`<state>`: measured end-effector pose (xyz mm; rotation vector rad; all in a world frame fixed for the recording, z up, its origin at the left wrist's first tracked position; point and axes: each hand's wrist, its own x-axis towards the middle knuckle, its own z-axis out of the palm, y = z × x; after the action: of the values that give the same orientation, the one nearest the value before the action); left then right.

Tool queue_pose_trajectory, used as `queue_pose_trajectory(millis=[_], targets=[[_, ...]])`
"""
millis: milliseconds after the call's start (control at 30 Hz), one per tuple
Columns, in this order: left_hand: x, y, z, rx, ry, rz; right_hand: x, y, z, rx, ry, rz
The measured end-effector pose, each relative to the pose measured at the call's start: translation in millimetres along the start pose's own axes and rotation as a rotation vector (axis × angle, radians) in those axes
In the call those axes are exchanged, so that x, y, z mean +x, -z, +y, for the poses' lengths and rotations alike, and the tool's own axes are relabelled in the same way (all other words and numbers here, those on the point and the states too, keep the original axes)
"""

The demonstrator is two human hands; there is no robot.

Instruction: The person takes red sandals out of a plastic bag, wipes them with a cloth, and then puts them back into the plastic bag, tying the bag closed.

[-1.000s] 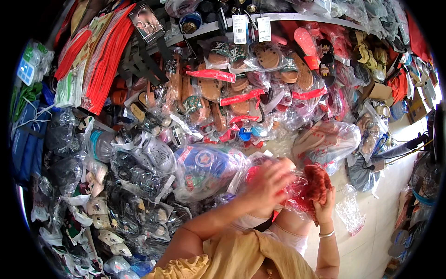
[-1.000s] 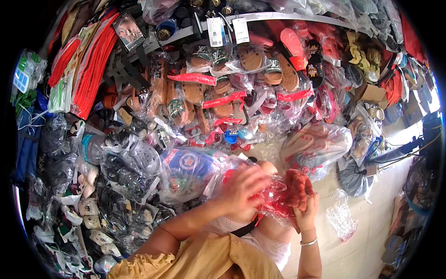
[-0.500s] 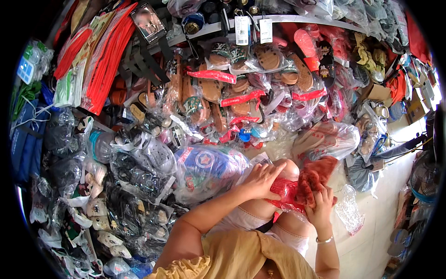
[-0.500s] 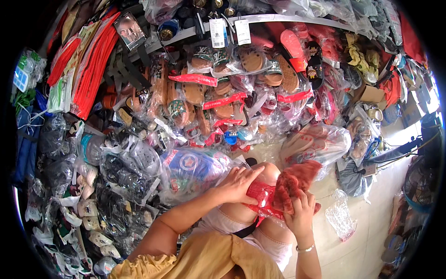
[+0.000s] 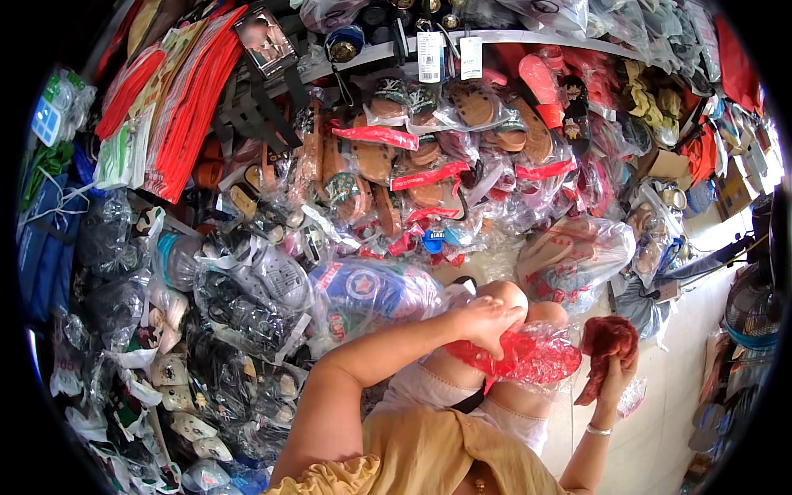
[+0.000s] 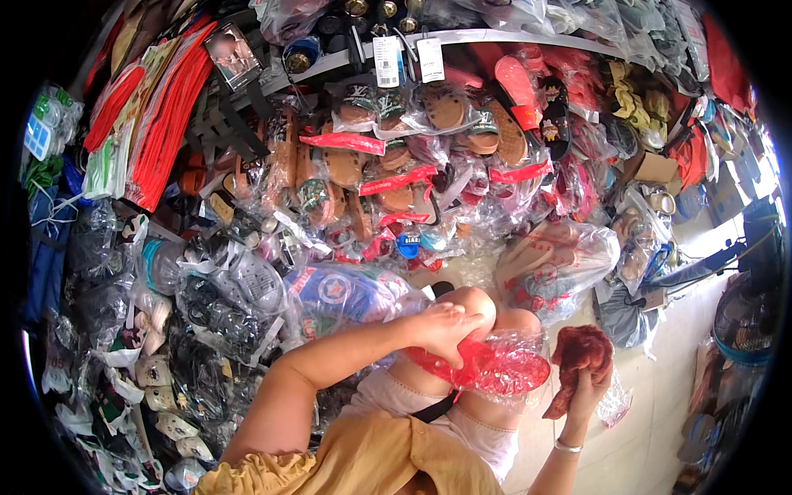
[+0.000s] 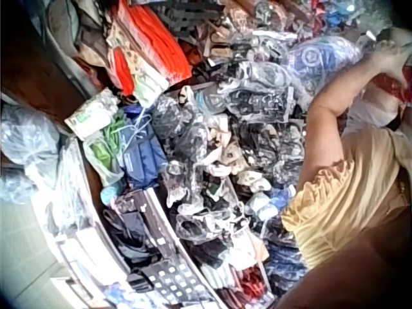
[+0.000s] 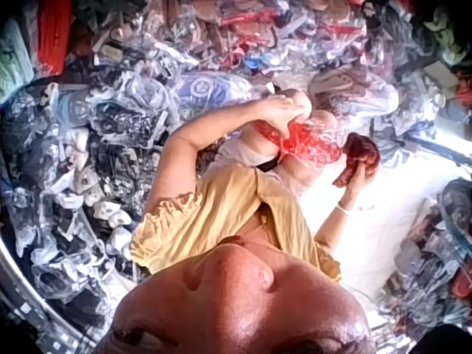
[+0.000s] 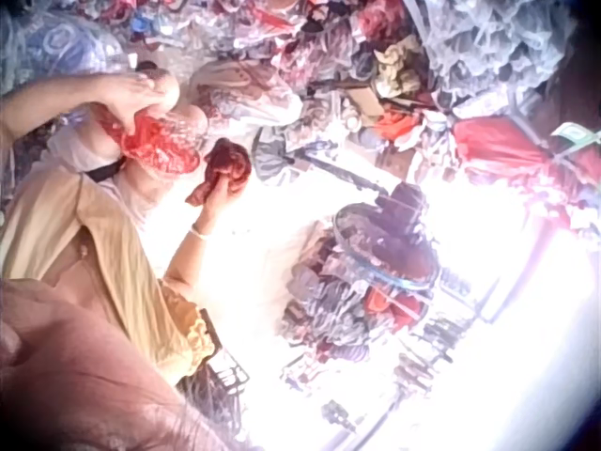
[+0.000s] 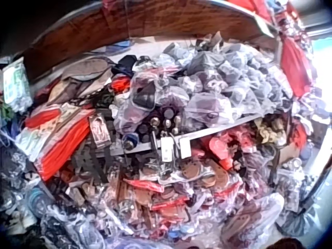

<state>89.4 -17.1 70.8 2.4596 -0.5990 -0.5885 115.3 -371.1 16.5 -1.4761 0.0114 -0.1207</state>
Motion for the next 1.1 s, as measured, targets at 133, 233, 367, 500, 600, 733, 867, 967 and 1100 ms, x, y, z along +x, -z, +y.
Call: queue_pose_trajectory(millis=[133,233,367,500,600,733,867,967,1100], targets=[[-5.1,-4.9,12.2,-0.01,0.026,0.168,4.6,-1.8,-35.5,-0.035,0.11,0.015],[-20.3,8.7,32.6,0.146,-0.058,0.487,5.5,-13.6,-58.9,-0.04,0.147,0.044],[-19.2,-10.3,33.2,0.61,-0.179,0.781,-0.3,-23.2,-59.8,-0.286,0.293,-0.047],[-14.5,-66.5,34.6,0.643,-0.264,0.731,-22.9,-97.2,-58.8,-0.854,0.549,-0.409],[-14.2,-95.4,41.6,0.578,-0.191,0.806,-24.9,-118.6,-28.6,-0.943,0.448,-0.412],[-15.0,-101.1,54.3,0.541,-0.121,0.752,31.4,-98.7,25.8,-0.48,0.13,-0.275],[-24.7,-91.3,63.6,0.547,-0.087,0.529,37.7,-85.7,36.6,-0.472,0.041,-0.204],[-25.3,-75.7,58.7,0.285,-0.061,0.475,2.6,-85.7,18.6,-0.504,0.167,-0.164],[-19.8,-46.5,52.6,0.414,0.05,0.481,-68.4,-44.3,28.4,-0.764,0.36,-0.096]])
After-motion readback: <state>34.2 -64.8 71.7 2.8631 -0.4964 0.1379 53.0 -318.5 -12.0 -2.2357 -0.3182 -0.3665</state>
